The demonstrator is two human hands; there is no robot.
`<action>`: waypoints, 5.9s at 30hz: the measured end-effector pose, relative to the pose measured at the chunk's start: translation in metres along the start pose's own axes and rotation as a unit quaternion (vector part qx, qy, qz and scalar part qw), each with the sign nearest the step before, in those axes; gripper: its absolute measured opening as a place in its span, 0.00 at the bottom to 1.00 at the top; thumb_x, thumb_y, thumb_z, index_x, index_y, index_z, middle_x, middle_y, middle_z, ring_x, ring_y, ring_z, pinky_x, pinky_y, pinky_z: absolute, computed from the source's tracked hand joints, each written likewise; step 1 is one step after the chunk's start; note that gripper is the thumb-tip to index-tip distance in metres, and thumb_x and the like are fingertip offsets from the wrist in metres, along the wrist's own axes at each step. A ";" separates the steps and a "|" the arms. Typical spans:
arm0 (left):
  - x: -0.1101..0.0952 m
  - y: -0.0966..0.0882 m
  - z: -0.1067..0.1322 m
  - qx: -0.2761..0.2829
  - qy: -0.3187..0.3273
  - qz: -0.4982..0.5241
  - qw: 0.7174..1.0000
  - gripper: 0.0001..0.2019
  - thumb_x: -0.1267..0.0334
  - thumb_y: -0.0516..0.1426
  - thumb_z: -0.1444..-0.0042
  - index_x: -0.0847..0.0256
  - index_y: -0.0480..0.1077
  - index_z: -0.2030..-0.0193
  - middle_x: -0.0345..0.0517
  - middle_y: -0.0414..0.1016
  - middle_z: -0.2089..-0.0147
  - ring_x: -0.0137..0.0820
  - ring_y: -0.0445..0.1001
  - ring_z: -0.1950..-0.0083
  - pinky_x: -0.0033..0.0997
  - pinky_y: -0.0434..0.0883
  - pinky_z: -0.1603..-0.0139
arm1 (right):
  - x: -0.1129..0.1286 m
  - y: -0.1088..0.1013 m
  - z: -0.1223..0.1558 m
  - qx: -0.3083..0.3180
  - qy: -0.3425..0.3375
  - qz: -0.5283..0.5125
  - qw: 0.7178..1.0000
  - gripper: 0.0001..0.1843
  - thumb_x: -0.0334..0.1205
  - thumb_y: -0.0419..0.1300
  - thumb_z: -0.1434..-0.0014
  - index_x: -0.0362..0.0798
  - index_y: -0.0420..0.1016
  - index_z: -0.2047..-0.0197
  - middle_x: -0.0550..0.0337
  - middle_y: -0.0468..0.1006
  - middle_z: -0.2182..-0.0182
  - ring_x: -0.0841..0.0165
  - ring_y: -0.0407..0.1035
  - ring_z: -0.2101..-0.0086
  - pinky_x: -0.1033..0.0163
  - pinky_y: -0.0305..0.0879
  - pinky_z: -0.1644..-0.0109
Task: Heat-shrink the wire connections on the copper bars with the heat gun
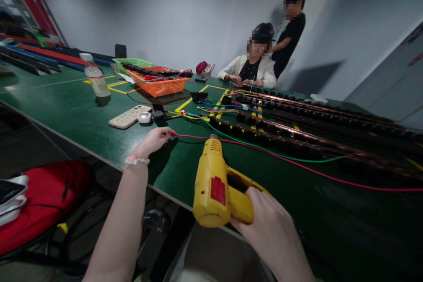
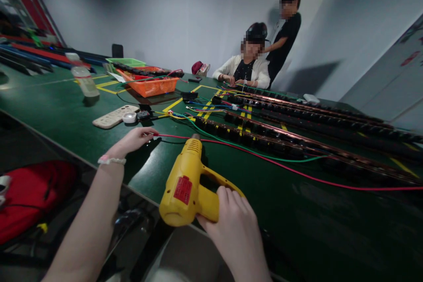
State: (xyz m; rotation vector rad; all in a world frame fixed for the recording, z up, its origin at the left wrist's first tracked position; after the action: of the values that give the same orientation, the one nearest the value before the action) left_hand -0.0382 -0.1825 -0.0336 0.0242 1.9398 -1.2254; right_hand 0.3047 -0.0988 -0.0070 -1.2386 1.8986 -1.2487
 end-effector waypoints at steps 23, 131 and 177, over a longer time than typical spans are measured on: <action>-0.011 -0.005 0.002 -0.023 0.031 0.005 0.999 0.21 0.64 0.49 0.50 0.62 0.74 0.52 0.50 0.77 0.53 0.37 0.73 0.52 0.36 0.68 0.48 | 0.079 0.018 -0.039 0.002 -0.044 -0.089 0.995 0.22 0.53 0.68 0.57 0.49 0.65 0.68 0.61 0.72 0.70 0.63 0.68 0.66 0.58 0.61 0.60; -0.004 -0.006 0.006 -0.027 -0.053 -0.003 0.998 0.17 0.49 0.49 0.48 0.61 0.69 0.66 0.43 0.73 0.72 0.32 0.71 0.70 0.28 0.63 0.70 | -0.016 -0.024 0.033 -0.160 -0.043 0.109 0.980 0.21 0.56 0.47 0.38 0.46 0.67 0.62 0.56 0.75 0.70 0.66 0.70 0.70 0.61 0.59 0.63; 0.003 -0.002 0.003 -0.032 -0.002 0.109 0.993 0.14 0.53 0.50 0.49 0.61 0.67 0.62 0.43 0.72 0.71 0.30 0.70 0.71 0.30 0.67 0.67 | 0.039 0.000 -0.014 -0.091 -0.004 -0.135 0.987 0.24 0.43 0.74 0.69 0.53 0.73 0.67 0.69 0.76 0.72 0.67 0.70 0.71 0.62 0.62 0.68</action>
State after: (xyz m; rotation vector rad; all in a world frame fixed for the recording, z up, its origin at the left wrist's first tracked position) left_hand -0.0389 -0.1871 -0.0350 0.1961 1.9164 -1.0179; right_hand 0.2764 -0.1284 0.0008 -1.6384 1.9221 -1.2185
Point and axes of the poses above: each hand's wrist, its own z-axis away from the middle knuckle, its own y-axis out of the palm, x = y × z, the point moved 8 cm from there along -z, towards the middle knuckle
